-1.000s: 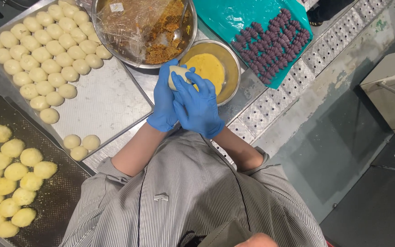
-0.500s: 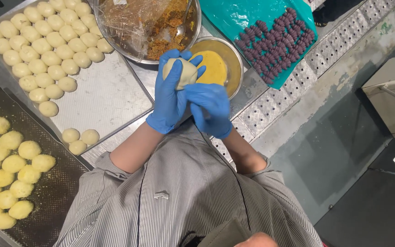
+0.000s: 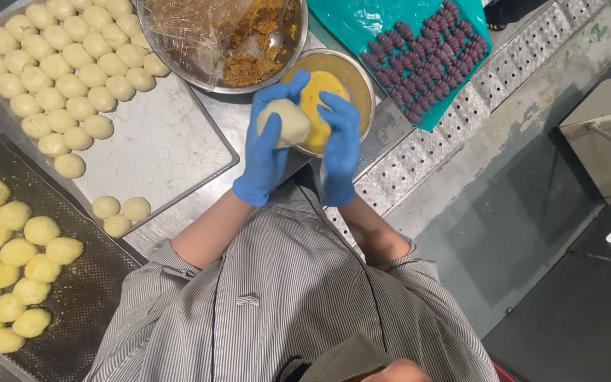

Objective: Filling dough with a savory mixture, shaping them into buns, and coating them with yellow powder.

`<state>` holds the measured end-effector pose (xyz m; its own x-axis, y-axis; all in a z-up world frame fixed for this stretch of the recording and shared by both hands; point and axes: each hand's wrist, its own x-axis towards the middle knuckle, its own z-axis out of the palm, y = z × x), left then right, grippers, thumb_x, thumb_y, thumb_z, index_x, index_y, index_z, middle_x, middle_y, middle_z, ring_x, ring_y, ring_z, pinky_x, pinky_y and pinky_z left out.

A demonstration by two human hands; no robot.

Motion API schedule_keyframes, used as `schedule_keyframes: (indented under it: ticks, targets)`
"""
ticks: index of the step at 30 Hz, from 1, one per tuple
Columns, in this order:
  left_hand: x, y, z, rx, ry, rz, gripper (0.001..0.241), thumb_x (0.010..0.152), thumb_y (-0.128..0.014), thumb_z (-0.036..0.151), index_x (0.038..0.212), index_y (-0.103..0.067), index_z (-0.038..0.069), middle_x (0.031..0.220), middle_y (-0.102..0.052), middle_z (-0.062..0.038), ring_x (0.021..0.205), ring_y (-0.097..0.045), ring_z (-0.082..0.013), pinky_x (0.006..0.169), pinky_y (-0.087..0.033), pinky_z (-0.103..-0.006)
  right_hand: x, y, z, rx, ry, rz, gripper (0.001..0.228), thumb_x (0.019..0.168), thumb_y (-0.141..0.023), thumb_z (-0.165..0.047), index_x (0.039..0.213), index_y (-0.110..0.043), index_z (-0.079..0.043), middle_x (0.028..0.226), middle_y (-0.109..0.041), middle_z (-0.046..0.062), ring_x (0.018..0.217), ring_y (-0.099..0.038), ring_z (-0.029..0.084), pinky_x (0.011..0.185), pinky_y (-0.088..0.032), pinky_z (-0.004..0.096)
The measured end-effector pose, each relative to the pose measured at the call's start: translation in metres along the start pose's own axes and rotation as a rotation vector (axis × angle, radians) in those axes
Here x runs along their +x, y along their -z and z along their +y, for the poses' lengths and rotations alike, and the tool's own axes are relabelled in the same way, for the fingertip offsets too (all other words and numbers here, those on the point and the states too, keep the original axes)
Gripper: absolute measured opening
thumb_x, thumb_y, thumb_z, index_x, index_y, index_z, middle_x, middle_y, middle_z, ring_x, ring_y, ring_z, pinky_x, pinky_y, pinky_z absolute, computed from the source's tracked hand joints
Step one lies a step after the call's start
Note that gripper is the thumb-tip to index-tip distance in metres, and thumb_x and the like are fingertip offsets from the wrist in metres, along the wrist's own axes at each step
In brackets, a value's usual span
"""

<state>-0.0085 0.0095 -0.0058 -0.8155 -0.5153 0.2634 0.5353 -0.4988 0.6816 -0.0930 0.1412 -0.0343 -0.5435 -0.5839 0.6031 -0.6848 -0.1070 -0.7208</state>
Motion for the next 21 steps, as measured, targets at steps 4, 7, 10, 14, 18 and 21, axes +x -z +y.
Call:
schedule_keyframes:
  ticks: [4,7,10,14,18,21]
  targets:
    - [0.004,0.029,-0.019,1.172,-0.073,-0.121,0.08,0.093,-0.071,0.044,0.155,-0.039,0.006,0.17,-0.025,-0.023,0.16,-0.007,-0.0487,0.127,0.002,-0.0617,-0.006,-0.015,-0.001,-0.034,-0.218,-0.074,0.061,0.106,-0.063,-0.027,0.154,-0.038,0.002,0.161,-0.041,0.019,0.15,-0.044,0.034,0.126,-0.038,0.048]
    - [-0.015,0.036,-0.028,1.17,-0.147,0.014,0.074,0.105,-0.06,0.04,0.162,-0.03,0.004,0.173,-0.019,-0.023,0.164,-0.003,-0.0469,0.132,0.004,-0.0616,-0.05,-0.042,0.038,0.918,-0.693,0.075,0.061,0.11,-0.055,-0.025,0.159,-0.033,0.005,0.159,-0.043,0.021,0.146,-0.047,0.034,0.123,-0.039,0.045]
    - [-0.025,0.025,-0.028,1.696,-0.3,-0.135,0.061,0.1,-0.06,0.036,0.152,-0.042,0.009,0.165,-0.031,-0.021,0.156,-0.013,-0.0497,0.126,0.001,-0.0651,-0.058,-0.051,0.029,1.56,-0.975,0.179,0.062,0.112,-0.05,-0.023,0.162,-0.03,0.008,0.158,-0.045,0.023,0.142,-0.05,0.033,0.121,-0.039,0.042]
    - [-0.032,0.047,-0.038,1.306,-0.097,-0.269,0.056,0.1,-0.053,0.034,0.148,-0.052,0.004,0.153,-0.054,-0.015,0.145,-0.046,-0.038,0.126,-0.027,-0.0546,-0.059,-0.051,0.019,0.544,-0.494,-0.272,0.064,0.107,-0.057,-0.018,0.158,-0.024,0.0,0.154,-0.045,0.017,0.141,-0.049,0.027,0.118,-0.043,0.039]
    - [-0.042,0.06,-0.031,0.895,-0.092,0.038,0.037,0.107,-0.05,0.027,0.132,-0.063,0.003,0.137,-0.066,-0.014,0.127,-0.064,-0.0286,0.109,-0.049,-0.0387,-0.095,-0.075,0.112,0.939,-0.667,-0.199,0.048,0.114,-0.053,-0.034,0.15,-0.043,-0.003,0.139,-0.061,0.016,0.123,-0.065,0.03,0.1,-0.055,0.044]
    - [-0.064,0.088,-0.043,0.921,0.029,0.097,0.03,0.109,-0.051,0.021,0.124,-0.069,0.003,0.123,-0.072,-0.012,0.117,-0.069,-0.0252,0.104,-0.053,-0.0361,-0.078,-0.077,0.199,0.92,-0.865,0.443,0.062,0.108,-0.044,-0.038,0.159,-0.035,-0.004,0.156,-0.042,0.012,0.142,-0.044,0.024,0.116,-0.038,0.042]
